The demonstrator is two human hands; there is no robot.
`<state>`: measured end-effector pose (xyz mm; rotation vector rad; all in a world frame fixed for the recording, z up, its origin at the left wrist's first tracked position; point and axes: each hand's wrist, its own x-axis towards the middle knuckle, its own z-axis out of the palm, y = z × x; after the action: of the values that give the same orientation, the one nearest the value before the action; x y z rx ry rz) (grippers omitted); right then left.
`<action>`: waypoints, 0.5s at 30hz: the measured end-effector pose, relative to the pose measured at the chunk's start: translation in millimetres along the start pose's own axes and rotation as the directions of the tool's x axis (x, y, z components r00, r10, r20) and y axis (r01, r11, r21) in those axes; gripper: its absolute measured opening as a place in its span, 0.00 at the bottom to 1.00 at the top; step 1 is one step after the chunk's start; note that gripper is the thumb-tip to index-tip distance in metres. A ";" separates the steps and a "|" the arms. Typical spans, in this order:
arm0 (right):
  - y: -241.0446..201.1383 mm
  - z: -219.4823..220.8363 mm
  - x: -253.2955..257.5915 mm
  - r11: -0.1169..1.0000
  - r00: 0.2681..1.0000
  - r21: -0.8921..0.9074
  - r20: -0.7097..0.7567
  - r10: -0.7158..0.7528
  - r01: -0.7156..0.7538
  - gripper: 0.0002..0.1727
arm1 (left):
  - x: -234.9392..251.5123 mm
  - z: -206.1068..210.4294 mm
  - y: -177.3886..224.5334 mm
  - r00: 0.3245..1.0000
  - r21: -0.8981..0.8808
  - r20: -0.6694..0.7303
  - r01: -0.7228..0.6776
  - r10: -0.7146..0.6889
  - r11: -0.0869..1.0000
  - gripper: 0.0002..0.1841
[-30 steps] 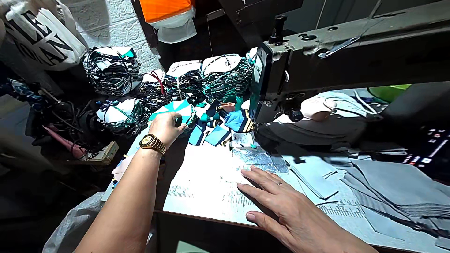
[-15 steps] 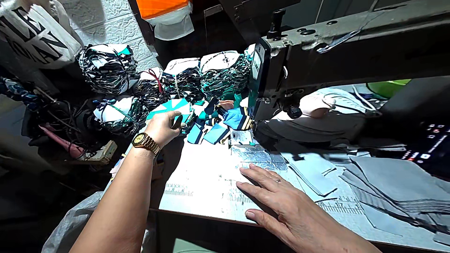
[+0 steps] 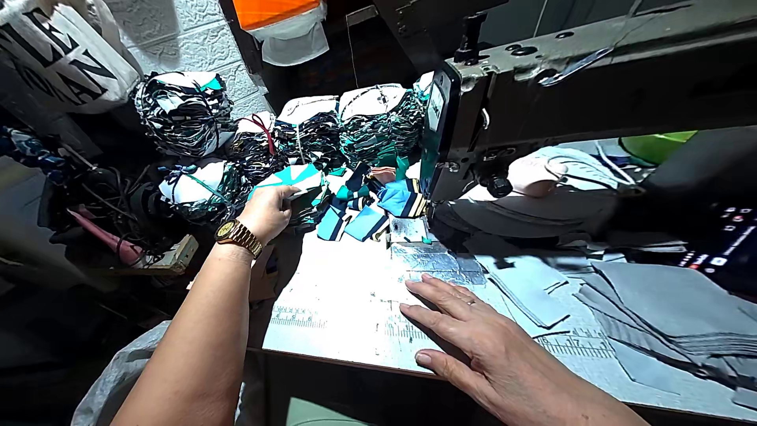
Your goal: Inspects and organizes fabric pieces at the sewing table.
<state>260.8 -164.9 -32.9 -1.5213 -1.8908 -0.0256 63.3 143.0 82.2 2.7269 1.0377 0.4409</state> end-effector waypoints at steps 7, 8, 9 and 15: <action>0.7 -0.4 0.0 1.000 1.000 0.004 0.009 0.004 -0.004 0.28 | -1.0 13.1 -7.3 0.981 -0.030 -0.191 -0.016 0.010 0.999 0.13; 0.5 -0.6 -0.1 1.000 1.000 0.009 0.014 0.006 -0.006 0.28 | -3.1 13.1 -6.9 0.975 -0.033 -0.223 -0.030 0.022 0.999 0.13; 0.1 -1.1 -0.2 1.000 1.000 0.018 0.013 0.009 -0.010 0.27 | -7.2 11.9 -4.1 0.966 -0.027 -0.255 -0.055 0.047 0.998 0.14; -6.0 -6.7 -6.0 0.972 0.956 0.233 -0.281 0.086 -0.019 0.17 | -88.8 14.7 76.6 0.917 0.081 -0.286 -0.268 0.280 0.960 0.13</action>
<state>259.4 -174.8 -28.6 -1.3320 -1.5626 -0.0061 52.4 25.8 71.4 2.9159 0.7255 0.9061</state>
